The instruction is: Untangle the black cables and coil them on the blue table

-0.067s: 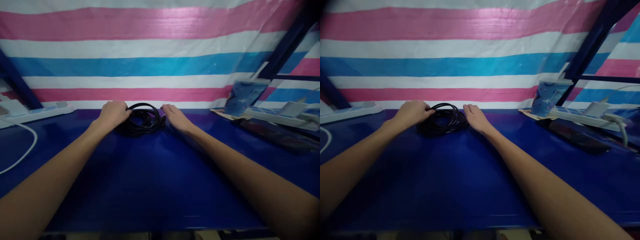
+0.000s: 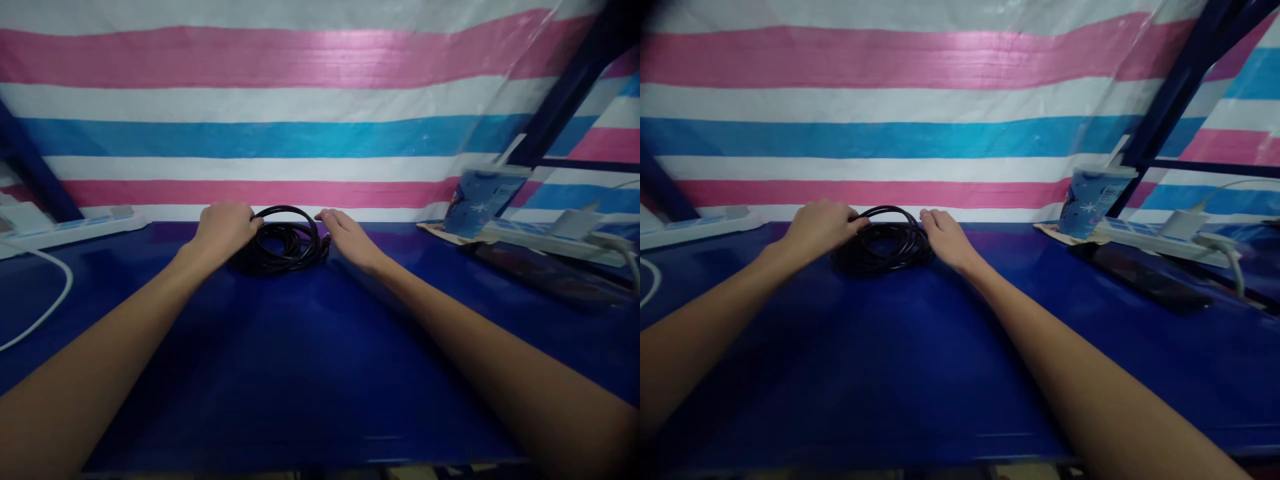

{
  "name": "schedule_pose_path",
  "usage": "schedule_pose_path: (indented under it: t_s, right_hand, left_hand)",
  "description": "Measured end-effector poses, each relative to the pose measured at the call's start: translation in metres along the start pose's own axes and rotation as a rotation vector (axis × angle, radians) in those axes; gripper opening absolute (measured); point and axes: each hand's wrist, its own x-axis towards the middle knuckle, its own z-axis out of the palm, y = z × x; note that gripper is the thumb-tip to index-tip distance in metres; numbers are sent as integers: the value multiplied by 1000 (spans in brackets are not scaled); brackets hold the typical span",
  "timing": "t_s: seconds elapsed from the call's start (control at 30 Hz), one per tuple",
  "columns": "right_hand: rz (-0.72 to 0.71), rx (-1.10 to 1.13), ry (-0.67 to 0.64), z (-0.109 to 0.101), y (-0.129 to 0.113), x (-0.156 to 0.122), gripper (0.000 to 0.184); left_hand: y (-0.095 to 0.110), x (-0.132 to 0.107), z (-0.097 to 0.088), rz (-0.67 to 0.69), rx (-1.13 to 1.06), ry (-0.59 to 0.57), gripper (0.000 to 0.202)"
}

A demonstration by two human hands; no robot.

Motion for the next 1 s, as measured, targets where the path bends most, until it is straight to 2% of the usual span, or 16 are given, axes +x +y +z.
schedule_pose_path:
  t_s: [0.1,0.2,0.3,0.4,0.47,0.67,0.8,0.87,0.93,1.0]
  right_hand:
    - [-107,205,22,2,-18,-3,38]
    - [-136,317,67,6,-28,-6,33]
    - [-78,408,123,8,-31,-7,25]
    - [14,495,105,7,-28,-9,39]
    - [41,491,48,2,-25,-10,49]
    - [-103,304,-14,-23,-20,-12,50]
    - [-281,130,-32,-26,-24,-16,50]
    - [-313,57,-59,-23,-24,-17,53]
    - [-312,25,-74,-23,-26,-19,59]
    - [-354,-9,35,-28,-32,-23,60]
  left_hand:
    - [5,-3,-13,16,-48,54,45]
    - [11,-4,-21,-63,-244,62,38]
    - [18,-8,-27,-193,-731,-34,29]
    - [24,-13,-32,-269,-1298,-193,26]
    - [28,-17,-35,-256,-1483,-275,24]
    - [29,-25,-39,-180,-1393,-464,32]
    - [26,-25,-33,-202,-1368,-606,30]
    - [29,-26,-27,-264,-1281,-574,27]
    - [35,-26,-20,-329,-1235,-461,21]
    - [40,-26,-17,-368,-1314,-382,17]
